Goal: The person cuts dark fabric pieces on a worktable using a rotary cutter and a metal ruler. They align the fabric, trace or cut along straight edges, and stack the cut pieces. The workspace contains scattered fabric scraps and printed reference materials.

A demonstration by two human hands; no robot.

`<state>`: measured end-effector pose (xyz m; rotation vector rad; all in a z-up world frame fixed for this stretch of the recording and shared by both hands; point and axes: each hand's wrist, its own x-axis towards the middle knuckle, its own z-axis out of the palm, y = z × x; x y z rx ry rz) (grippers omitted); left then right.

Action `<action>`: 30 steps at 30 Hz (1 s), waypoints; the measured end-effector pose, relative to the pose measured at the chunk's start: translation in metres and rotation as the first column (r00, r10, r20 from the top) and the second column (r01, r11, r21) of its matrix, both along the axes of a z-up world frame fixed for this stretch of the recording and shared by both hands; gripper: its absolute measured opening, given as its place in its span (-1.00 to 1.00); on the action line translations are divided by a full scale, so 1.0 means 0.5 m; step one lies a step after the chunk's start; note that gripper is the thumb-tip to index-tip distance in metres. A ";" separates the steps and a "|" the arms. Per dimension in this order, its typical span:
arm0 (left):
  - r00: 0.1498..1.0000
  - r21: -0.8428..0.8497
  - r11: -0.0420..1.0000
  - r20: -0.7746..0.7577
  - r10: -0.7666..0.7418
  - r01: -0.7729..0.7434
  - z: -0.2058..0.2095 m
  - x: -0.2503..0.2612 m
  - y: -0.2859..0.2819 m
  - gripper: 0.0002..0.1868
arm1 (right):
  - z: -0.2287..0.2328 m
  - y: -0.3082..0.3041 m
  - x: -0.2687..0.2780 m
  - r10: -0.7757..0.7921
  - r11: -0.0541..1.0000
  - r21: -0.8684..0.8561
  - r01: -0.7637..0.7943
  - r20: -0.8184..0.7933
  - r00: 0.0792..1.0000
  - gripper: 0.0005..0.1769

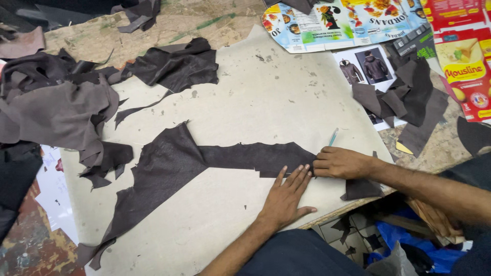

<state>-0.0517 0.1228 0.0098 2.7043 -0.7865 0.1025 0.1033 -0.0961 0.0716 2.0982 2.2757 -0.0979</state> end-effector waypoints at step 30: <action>0.780 -0.068 0.777 -0.024 0.625 -0.625 0.032 0.021 0.223 -0.13 | -0.101 0.413 -0.063 -0.641 0.581 0.494 0.647 -0.211 0.737 -0.68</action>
